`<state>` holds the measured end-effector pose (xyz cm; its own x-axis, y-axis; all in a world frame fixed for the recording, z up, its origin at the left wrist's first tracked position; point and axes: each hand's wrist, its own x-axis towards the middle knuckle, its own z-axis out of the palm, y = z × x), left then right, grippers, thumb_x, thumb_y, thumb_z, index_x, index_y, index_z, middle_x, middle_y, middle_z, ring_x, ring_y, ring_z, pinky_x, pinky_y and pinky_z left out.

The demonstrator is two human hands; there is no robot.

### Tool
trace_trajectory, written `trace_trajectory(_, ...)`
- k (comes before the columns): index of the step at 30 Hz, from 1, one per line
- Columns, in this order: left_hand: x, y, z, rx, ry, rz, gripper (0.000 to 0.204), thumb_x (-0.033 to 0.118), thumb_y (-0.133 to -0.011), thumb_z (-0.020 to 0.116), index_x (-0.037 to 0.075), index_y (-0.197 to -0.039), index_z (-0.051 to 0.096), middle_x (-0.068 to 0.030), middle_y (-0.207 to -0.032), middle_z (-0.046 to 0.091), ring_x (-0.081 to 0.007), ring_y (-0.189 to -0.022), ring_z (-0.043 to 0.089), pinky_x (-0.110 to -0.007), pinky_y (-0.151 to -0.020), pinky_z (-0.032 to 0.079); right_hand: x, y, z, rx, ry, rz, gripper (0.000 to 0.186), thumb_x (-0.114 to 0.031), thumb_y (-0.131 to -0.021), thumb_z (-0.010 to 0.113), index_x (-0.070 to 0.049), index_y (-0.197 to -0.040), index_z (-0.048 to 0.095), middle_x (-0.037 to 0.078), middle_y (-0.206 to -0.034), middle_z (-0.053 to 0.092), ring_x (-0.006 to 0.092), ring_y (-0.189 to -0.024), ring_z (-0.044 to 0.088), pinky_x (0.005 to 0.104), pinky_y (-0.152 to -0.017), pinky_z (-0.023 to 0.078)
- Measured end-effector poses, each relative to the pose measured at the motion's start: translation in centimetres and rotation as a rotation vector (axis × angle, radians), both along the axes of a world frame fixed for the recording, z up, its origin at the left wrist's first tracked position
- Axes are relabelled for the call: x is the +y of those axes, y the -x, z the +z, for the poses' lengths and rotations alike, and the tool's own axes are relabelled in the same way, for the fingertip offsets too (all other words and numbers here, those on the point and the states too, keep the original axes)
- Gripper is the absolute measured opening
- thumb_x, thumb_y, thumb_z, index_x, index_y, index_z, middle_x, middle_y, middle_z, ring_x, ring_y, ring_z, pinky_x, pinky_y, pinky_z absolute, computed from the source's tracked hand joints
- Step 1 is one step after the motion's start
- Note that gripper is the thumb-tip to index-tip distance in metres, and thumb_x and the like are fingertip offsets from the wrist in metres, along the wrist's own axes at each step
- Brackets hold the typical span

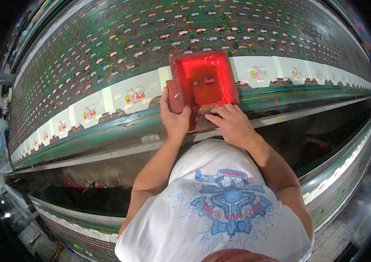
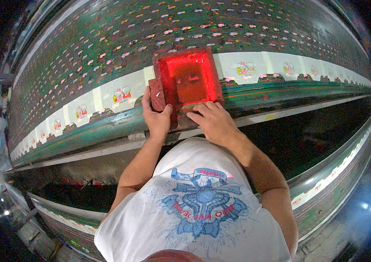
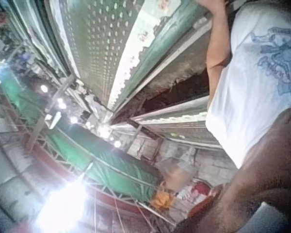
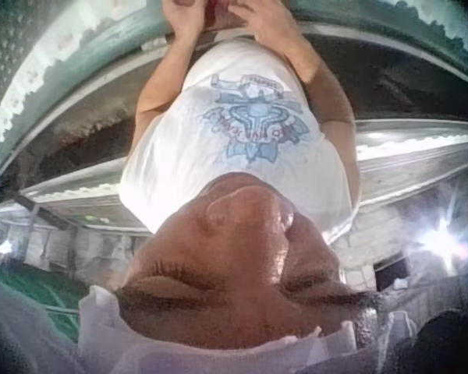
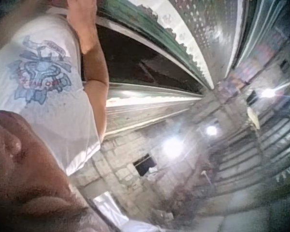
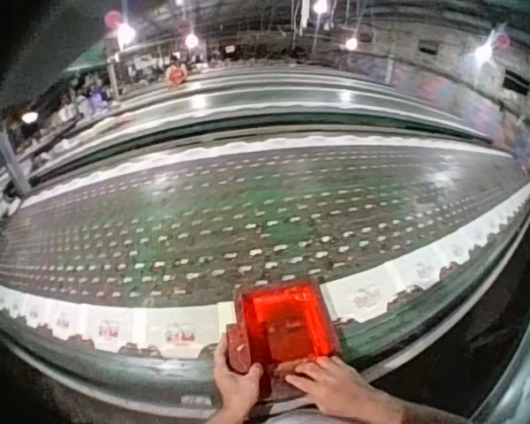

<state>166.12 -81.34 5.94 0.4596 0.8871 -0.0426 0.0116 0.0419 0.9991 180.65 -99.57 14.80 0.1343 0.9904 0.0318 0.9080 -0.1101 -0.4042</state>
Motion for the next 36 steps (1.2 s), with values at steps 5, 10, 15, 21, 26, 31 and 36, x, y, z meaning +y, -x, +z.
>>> trace_trajectory(5,0.0,-0.2,0.6,0.095,-0.035,0.031,0.101,-0.01,-0.079,0.075,-0.004,-0.174,0.041,-0.0197,-0.166,0.058,-0.0288,-0.151,0.058,-0.042,-0.13,0.044,-2.6,-1.2,-1.5,0.151,-0.21,-0.118,0.053,-0.019,-0.09,0.09,-0.009,-0.141,0.077,0.013,-0.15,0.068,0.0373,-0.141,0.061,0.0536,-0.118,0.051)
trace_trajectory(10,-2.2,-2.4,1.6,-0.04,-0.025,0.056,0.098,-0.011,-0.08,0.073,-0.008,-0.173,0.04,-0.021,-0.168,0.055,-0.0279,-0.154,0.055,-0.041,-0.131,0.043,-7.0,-4.0,-4.1,0.431,-0.4,-0.434,0.051,-0.012,-0.093,0.089,-0.007,-0.142,0.076,0.015,-0.15,0.069,0.0372,-0.142,0.063,0.051,-0.121,0.051)
trace_trajectory(15,-7.0,-7.9,1.5,-0.025,-0.051,0.05,0.098,-0.012,-0.08,0.074,-0.009,-0.172,0.041,-0.0197,-0.169,0.054,-0.0279,-0.154,0.055,-0.041,-0.132,0.042,-12.1,-8.9,-5.3,0.53,-0.452,-0.483,0.048,-0.01,-0.095,0.087,-0.007,-0.141,0.077,0.016,-0.149,0.072,0.036,-0.14,0.067,0.0474,-0.121,0.051)
trace_trajectory(21,-12.8,-15.5,-0.2,-0.1,0.029,0.016,0.099,-0.017,-0.079,0.07,-0.008,-0.173,0.039,-0.0194,-0.17,0.052,-0.0293,-0.157,0.053,-0.041,-0.132,0.044,-18.5,-15.9,-5.5,0.457,-0.451,-0.489,0.046,-0.009,-0.094,0.086,-0.006,-0.14,0.078,0.016,-0.151,0.072,0.0366,-0.141,0.066,0.0486,-0.123,0.049)
trace_trajectory(26,-15.1,-18.0,-1.6,-0.1,0.06,0.036,0.103,-0.022,-0.079,0.069,-0.005,-0.176,0.037,-0.0178,-0.172,0.052,-0.0281,-0.154,0.057,-0.041,-0.128,0.049,-21.7,-19.8,-5.3,0.492,-0.433,-0.433,0.044,-0.005,-0.096,0.084,-0.005,-0.14,0.077,0.018,-0.152,0.072,0.0373,-0.144,0.066,0.0491,-0.124,0.049)
trace_trajectory(31,-15.6,-18.6,-0.6,-0.088,0.122,0.053,0.104,-0.02,-0.077,0.07,-0.008,-0.175,0.037,-0.0195,-0.174,0.05,-0.0299,-0.158,0.053,-0.041,-0.131,0.045,-22.0,-21.2,-4.1,0.346,-0.462,-0.27,0.044,-0.008,-0.094,0.085,-0.006,-0.138,0.076,0.016,-0.148,0.07,0.0395,-0.14,0.065,0.0519,-0.12,0.053)
trace_trajectory(36,-15.7,-18.6,-0.4,-0.089,0.109,0.057,0.105,-0.022,-0.075,0.069,-0.006,-0.174,0.04,-0.0174,-0.172,0.054,-0.0284,-0.156,0.055,-0.041,-0.13,0.046,-20.7,-21.0,-2.8,0.201,-0.341,-0.014,0.046,-0.017,-0.091,0.089,-0.01,-0.135,0.078,0.013,-0.147,0.069,0.0375,-0.142,0.063,0.0536,-0.12,0.052)
